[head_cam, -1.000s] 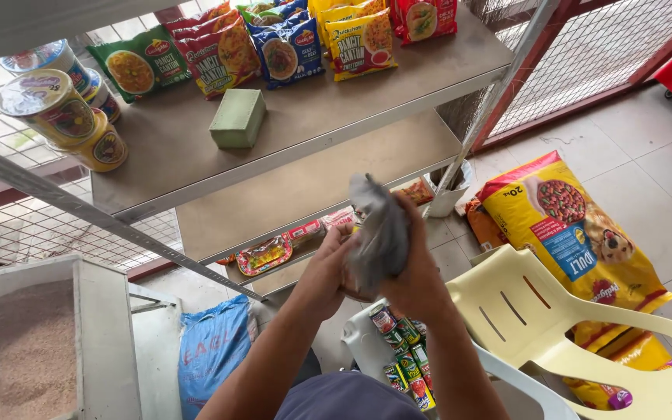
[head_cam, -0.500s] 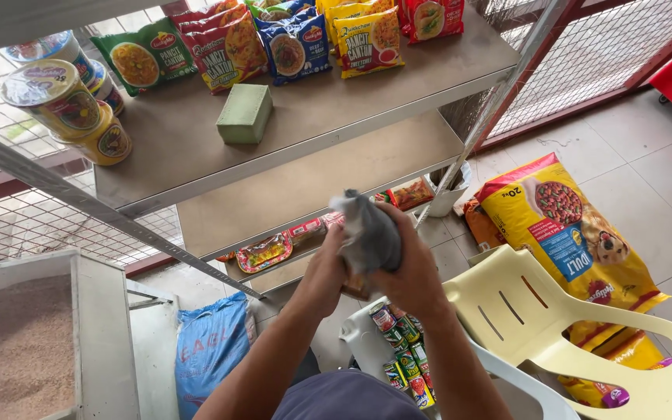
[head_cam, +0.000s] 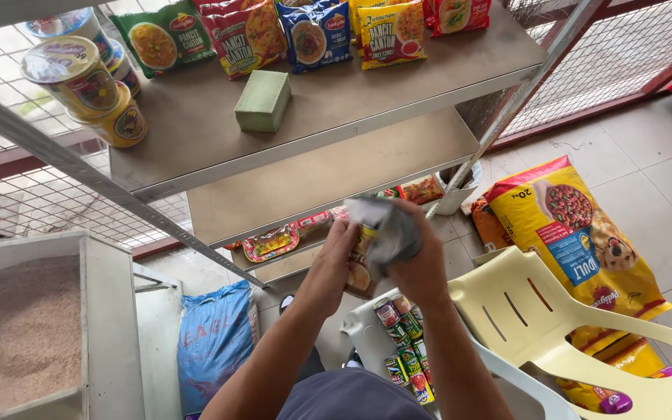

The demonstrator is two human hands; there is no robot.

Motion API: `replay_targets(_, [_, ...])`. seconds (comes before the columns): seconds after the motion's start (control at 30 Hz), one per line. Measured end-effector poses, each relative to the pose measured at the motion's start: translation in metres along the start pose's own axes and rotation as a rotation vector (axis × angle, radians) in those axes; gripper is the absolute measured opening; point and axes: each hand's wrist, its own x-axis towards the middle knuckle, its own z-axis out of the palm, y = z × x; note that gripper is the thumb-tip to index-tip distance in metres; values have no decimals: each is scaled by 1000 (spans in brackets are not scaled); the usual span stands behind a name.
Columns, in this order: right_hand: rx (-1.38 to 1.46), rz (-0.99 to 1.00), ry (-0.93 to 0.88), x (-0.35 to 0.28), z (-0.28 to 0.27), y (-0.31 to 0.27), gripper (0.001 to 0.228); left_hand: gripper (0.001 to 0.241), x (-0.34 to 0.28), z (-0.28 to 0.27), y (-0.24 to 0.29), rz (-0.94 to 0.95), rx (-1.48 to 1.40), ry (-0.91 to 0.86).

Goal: Wiping down canned meat products with a cleaning cloth and arranging them neatly on a grocery store shelf.

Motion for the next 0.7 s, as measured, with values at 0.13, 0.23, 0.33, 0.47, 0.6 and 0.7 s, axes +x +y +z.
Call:
replay_targets(0.13, [276,273,228,0,-4,-5,77,43,11,-31,-40,-56,-47,-1])
replay_targets(0.23, [20,-67,63,5,-9,-37,88,43,5,-34,-38,-93,-127,9])
replay_targets(0.33, [-147,-276,-67,6,-3,-24,85,44,-1,-20,-22,-148,-218,37])
replay_targets(0.47, [179,162,244,1,8,26,50,54,-13,-4,-8,-152,-170,-64])
replay_targets(0.6, [240,-21,324,-6,-4,40,44,55,-32,14,28,-44,25,-128])
replay_targets(0.7, [231,92,248,-21,-13,42,23,70,-40,19,41,10,310,-148])
